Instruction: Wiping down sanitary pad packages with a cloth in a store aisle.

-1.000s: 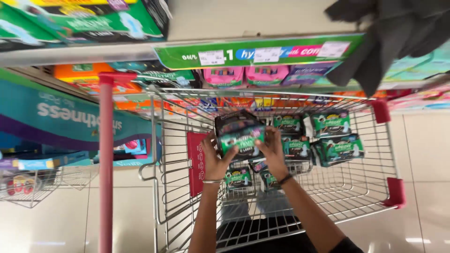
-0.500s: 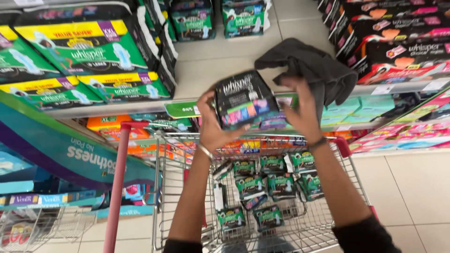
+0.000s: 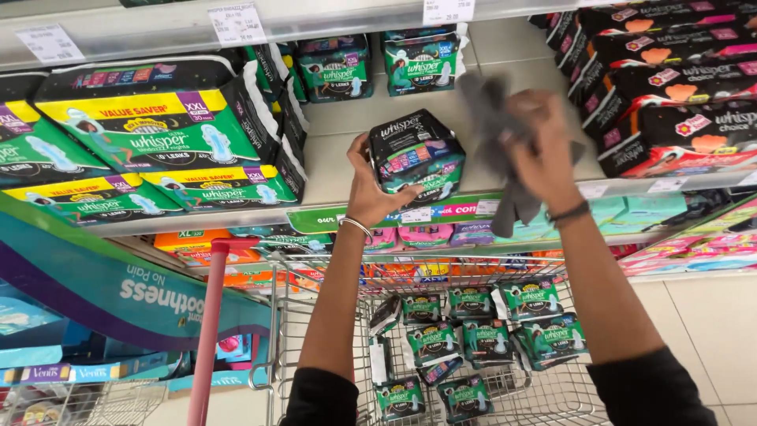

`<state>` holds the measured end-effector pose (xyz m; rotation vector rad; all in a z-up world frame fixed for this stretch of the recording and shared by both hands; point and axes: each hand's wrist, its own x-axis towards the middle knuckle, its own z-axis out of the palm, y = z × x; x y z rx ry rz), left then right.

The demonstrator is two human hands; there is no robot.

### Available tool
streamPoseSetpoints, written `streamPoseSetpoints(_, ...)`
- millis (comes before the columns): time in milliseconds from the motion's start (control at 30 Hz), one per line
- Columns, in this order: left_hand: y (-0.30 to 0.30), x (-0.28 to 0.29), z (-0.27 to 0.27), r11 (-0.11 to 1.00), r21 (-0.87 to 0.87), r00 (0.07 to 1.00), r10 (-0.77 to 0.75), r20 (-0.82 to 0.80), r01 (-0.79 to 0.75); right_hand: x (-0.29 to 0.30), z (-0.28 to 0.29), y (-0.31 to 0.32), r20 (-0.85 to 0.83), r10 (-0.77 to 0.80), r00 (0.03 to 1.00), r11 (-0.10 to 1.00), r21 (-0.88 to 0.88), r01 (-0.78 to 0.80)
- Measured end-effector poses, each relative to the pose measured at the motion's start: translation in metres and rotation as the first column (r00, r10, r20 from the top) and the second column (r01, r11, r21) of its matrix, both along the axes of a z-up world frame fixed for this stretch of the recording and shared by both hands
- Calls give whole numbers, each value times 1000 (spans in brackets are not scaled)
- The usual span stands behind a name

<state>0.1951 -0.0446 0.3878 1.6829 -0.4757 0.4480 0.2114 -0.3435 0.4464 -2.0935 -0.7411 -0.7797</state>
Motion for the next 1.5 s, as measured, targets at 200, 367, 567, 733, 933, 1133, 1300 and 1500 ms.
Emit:
streamPoseSetpoints(200, 5, 17, -38, 950, 284, 965, 53, 257, -127, -13, 52, 107, 129, -34, 991, 827, -553, 101)
streamPoseSetpoints(367, -2, -4, 11, 904, 354, 943, 303, -134, -240, 27, 31, 124, 139, -58, 989, 850, -513, 122)
streamPoseSetpoints(567, 10, 18, -24, 924, 340, 981, 195, -28, -174, -66, 23, 107, 103, -27, 994, 879, -471, 72)
streamPoseSetpoints(733, -1, -9, 17, 953, 244, 965, 217, -150, -177, -55, 8, 86, 64, -169, 984, 927, -329, 180)
streamPoseSetpoints(933, 12, 17, -23, 891, 425, 974, 72, 214, -159, -57, -48, 108, 289, -307, 907, 932, -101, 348)
streamPoseSetpoints(1133, 10, 23, -19, 965, -221, 987, -154, -51, 139, -61, -121, 87, 340, -225, 913, 927, -216, 308)
streamPoseSetpoints(1300, 12, 18, -30, 994, -97, 992, -54, -112, 43, -56, -57, 63, 254, -344, 904, 918, -112, 380)
streamPoseSetpoints(1500, -19, 9, 14, 918, -310, 919, 120, -375, -246, -91, -49, 90, 315, -211, 925, 949, -162, 271)
